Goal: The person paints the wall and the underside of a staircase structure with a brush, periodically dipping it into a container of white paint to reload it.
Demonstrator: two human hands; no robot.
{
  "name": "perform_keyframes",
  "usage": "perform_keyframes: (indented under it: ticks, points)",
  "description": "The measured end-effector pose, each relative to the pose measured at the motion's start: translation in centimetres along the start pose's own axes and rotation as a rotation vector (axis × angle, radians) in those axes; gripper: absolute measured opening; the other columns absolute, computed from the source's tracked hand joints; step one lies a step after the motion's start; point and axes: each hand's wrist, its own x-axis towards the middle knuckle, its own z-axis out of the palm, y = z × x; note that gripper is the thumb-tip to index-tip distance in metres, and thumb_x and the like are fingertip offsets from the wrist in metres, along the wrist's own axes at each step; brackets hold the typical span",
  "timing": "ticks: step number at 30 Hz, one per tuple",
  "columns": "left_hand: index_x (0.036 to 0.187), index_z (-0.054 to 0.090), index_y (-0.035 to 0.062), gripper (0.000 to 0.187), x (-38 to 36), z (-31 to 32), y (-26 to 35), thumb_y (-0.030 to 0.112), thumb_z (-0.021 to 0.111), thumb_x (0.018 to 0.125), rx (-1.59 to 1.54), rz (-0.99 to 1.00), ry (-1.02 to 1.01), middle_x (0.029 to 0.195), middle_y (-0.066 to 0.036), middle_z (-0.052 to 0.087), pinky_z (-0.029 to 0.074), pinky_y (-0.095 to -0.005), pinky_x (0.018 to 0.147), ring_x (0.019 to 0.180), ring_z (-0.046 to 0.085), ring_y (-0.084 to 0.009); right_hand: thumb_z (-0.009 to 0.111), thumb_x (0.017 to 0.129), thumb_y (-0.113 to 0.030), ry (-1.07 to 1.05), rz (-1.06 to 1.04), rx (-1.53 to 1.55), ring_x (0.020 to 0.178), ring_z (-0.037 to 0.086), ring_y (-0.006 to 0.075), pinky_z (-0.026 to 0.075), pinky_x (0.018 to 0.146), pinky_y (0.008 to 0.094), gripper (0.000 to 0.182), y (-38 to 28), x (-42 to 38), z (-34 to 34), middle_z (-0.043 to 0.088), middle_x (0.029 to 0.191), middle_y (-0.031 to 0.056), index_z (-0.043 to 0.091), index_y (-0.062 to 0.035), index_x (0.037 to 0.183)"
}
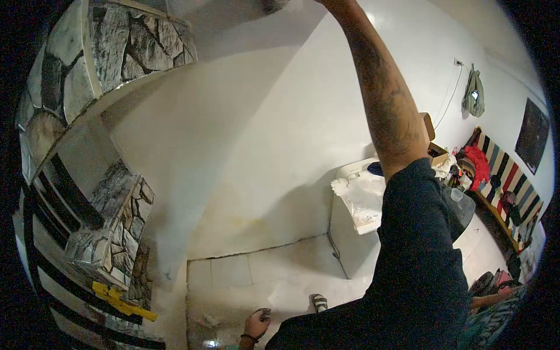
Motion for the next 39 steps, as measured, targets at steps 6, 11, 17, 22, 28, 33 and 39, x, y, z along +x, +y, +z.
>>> perform_keyframes:
  ticks: [6, 11, 17, 22, 28, 33, 39]
  points:
    - [0.113, 0.065, 0.0051, 0.032, 2.4, -2.3, 4.4, 0.010, 0.068, 0.081, 0.082, 0.144, 0.001, 0.106, -0.011, 0.069, 0.055, -0.0336, 0.079, 0.087, 0.069, -0.0220, 0.072, 0.086, -0.008, -0.118, -0.286, 0.518, 0.057, 0.060, 0.0139, 0.051, 0.048, 0.0277, 0.013, 0.3, 1.3, 7.7, 0.062, 0.068, 0.0068, 0.064, 0.0016, 0.084]
    - [0.117, 0.063, 0.0018, 0.037, 1.1, -2.8, -0.7, 0.010, 0.070, 0.081, -0.027, 0.077, 0.020, 0.108, -0.014, 0.069, 0.056, -0.0332, 0.081, 0.091, 0.070, -0.0195, 0.073, 0.087, -0.010, -0.012, -0.054, 0.324, 0.058, 0.063, 0.0159, 0.053, 0.048, 0.0276, 0.014, 4.1, -0.5, 1.7, 0.066, 0.072, 0.0096, 0.066, 0.0021, 0.087]
    - [0.116, 0.064, 0.0050, 0.034, 2.4, -3.7, 1.9, 0.012, 0.067, 0.083, 0.065, 0.069, -0.016, 0.109, -0.011, 0.068, 0.055, -0.0326, 0.081, 0.092, 0.069, -0.0225, 0.073, 0.086, -0.007, 0.052, -0.254, 0.252, 0.058, 0.062, 0.0138, 0.053, 0.050, 0.0284, 0.011, -1.3, 0.2, 3.8, 0.066, 0.074, 0.0080, 0.067, 0.0016, 0.089]
    - [0.119, 0.063, 0.0068, 0.036, 6.1, -3.0, 6.6, 0.016, 0.068, 0.084, 0.148, 0.187, -0.066, 0.110, -0.010, 0.068, 0.054, -0.0342, 0.082, 0.091, 0.068, -0.0222, 0.074, 0.084, -0.008, -0.015, -0.216, 0.581, 0.053, 0.060, 0.0143, 0.049, 0.046, 0.0287, 0.013, -0.7, 2.5, 10.1, 0.063, 0.066, 0.0068, 0.066, 0.0020, 0.079]
    - [0.121, 0.061, 0.0072, 0.038, 4.9, -1.2, 4.7, 0.016, 0.068, 0.085, 0.139, 0.139, -0.172, 0.111, -0.011, 0.068, 0.055, -0.0331, 0.081, 0.088, 0.069, -0.0207, 0.071, 0.082, -0.003, 0.013, -0.199, 0.245, 0.053, 0.060, 0.0143, 0.049, 0.046, 0.0287, 0.008, 1.9, 2.0, 6.2, 0.064, 0.066, 0.0069, 0.066, 0.0025, 0.080]
    - [0.118, 0.063, 0.0088, 0.037, 5.2, -1.3, 1.9, 0.019, 0.068, 0.083, 0.150, 0.202, -0.164, 0.108, -0.009, 0.069, 0.055, -0.0330, 0.079, 0.087, 0.069, -0.0208, 0.070, 0.082, -0.003, 0.041, -0.209, 0.345, 0.056, 0.060, 0.0130, 0.050, 0.048, 0.0278, 0.009, -1.6, 0.8, 7.1, 0.065, 0.068, 0.0074, 0.067, 0.0047, 0.084]
    - [0.118, 0.063, 0.0090, 0.036, 6.0, -1.4, 4.5, 0.018, 0.067, 0.084, 0.133, 0.166, -0.120, 0.107, -0.008, 0.069, 0.055, -0.0341, 0.081, 0.088, 0.069, -0.0209, 0.072, 0.084, -0.007, -0.025, -0.294, 0.548, 0.060, 0.057, 0.0115, 0.048, 0.053, 0.0272, 0.015, 2.3, -0.1, 10.9, 0.064, 0.071, 0.0055, 0.066, 0.0039, 0.092]
